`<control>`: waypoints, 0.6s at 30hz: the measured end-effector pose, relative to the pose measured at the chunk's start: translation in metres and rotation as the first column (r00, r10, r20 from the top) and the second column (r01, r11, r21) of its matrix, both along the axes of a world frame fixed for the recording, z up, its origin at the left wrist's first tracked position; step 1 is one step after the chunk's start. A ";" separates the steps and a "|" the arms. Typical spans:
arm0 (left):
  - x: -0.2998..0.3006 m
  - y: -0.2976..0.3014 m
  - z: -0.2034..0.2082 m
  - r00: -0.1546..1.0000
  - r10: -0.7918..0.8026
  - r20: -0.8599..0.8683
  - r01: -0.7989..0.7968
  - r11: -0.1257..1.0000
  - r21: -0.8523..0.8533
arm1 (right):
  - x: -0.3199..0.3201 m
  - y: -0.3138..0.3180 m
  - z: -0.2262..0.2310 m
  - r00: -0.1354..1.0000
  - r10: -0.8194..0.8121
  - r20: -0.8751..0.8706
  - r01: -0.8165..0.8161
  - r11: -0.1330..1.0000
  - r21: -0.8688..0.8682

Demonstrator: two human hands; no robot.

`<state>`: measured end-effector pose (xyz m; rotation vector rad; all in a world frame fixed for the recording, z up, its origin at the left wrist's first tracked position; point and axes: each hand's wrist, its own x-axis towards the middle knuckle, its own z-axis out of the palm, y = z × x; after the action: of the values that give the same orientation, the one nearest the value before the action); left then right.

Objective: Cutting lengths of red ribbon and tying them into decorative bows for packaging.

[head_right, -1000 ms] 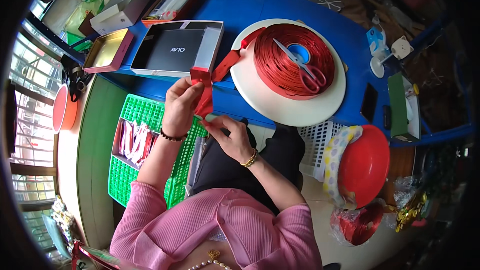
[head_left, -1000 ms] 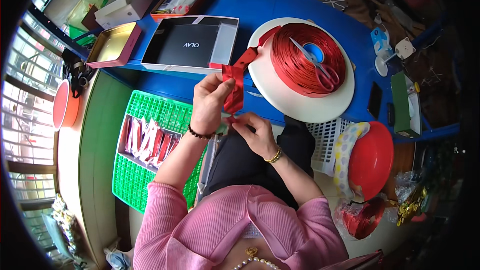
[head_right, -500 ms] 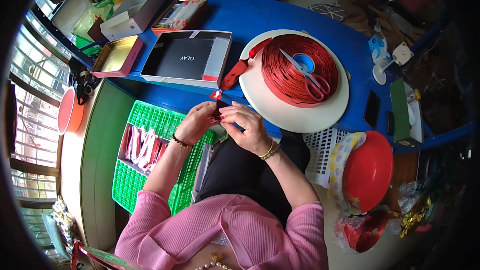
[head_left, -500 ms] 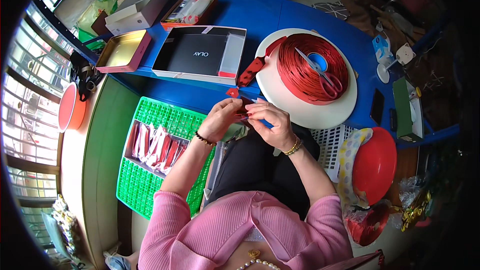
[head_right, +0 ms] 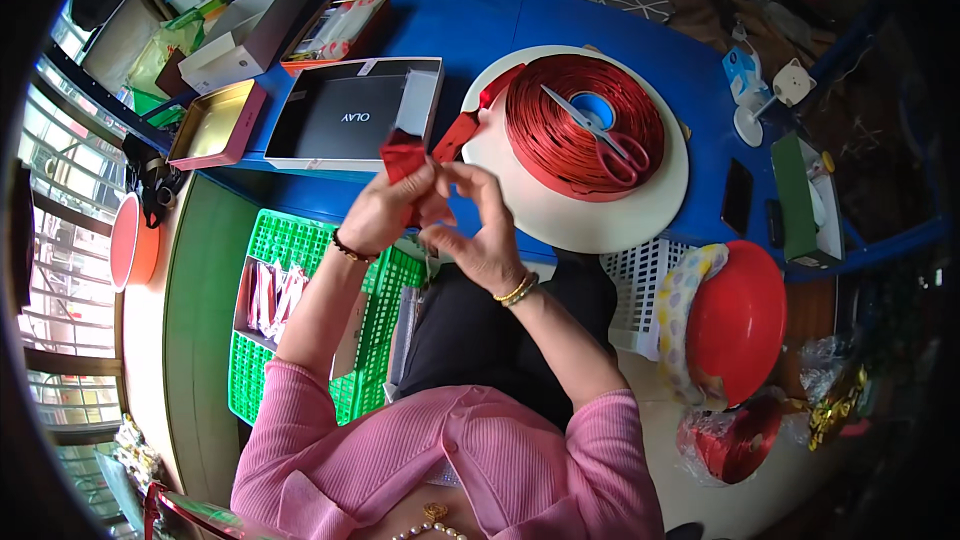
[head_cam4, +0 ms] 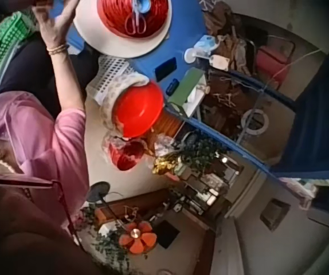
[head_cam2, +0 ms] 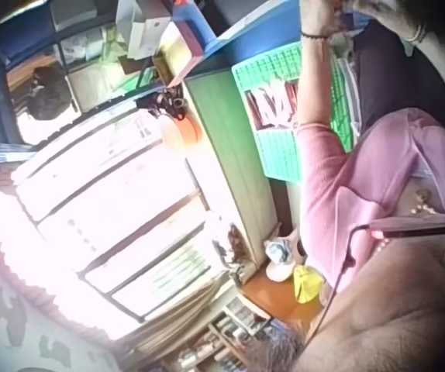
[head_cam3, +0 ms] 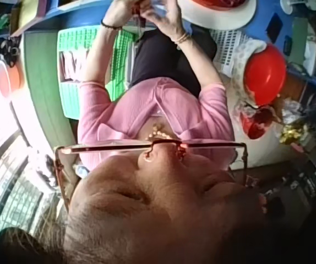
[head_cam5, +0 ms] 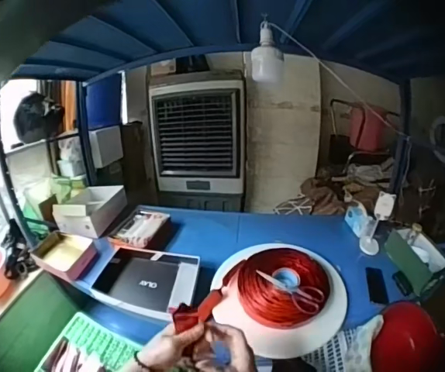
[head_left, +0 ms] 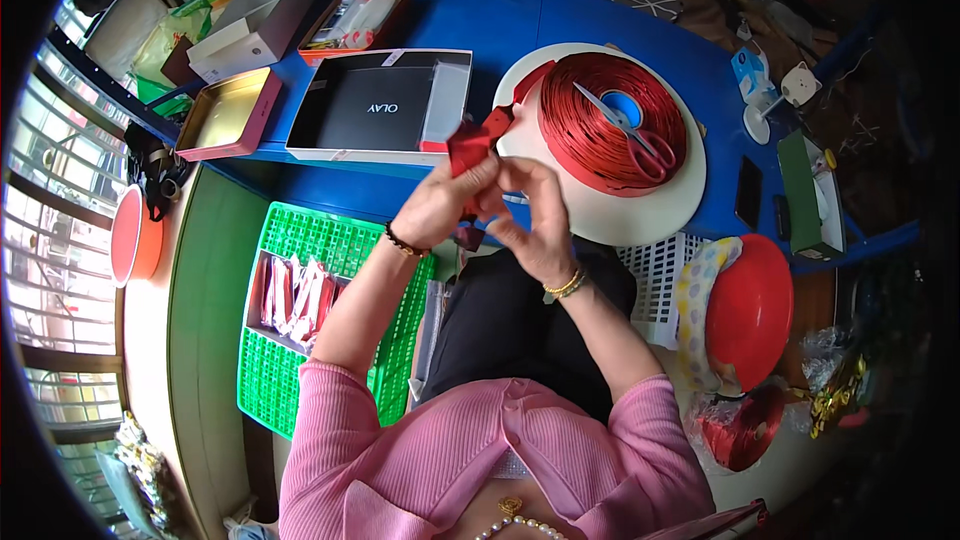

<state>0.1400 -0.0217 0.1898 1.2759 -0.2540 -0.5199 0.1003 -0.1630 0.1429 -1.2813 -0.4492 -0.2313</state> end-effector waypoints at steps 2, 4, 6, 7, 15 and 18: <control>0.013 0.007 0.010 0.997 -0.072 0.038 0.078 0.979 -0.189 | -0.011 0.012 -0.038 0.986 -0.115 0.121 0.148 0.940 -0.308; 0.023 0.013 0.020 0.999 -0.039 0.016 0.041 0.961 -0.275 | -0.025 0.037 -0.063 0.989 0.042 -0.143 -0.056 0.994 -0.097; 0.031 0.024 0.032 1.000 -0.006 0.002 0.006 0.938 -0.346 | -0.032 0.044 -0.072 0.915 0.114 -0.387 -0.185 0.971 -0.153; 0.037 0.031 0.036 0.999 0.033 0.010 -0.027 0.931 -0.364 | -0.034 0.046 -0.075 0.893 0.159 -0.421 -0.212 0.974 -0.082; 0.053 0.088 -0.014 0.928 0.343 0.145 -0.292 0.912 -0.290 | -0.027 0.009 -0.030 0.872 0.388 -0.298 -0.387 0.920 0.064; 0.024 0.063 -0.050 0.986 0.141 0.092 -0.112 0.957 -0.267 | 0.000 0.005 0.013 0.961 0.255 -0.110 -0.256 0.967 0.009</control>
<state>0.1645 0.0409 0.1397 1.0560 -0.3203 -0.2944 0.0999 -0.1580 0.1560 -1.2204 -0.5150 0.0589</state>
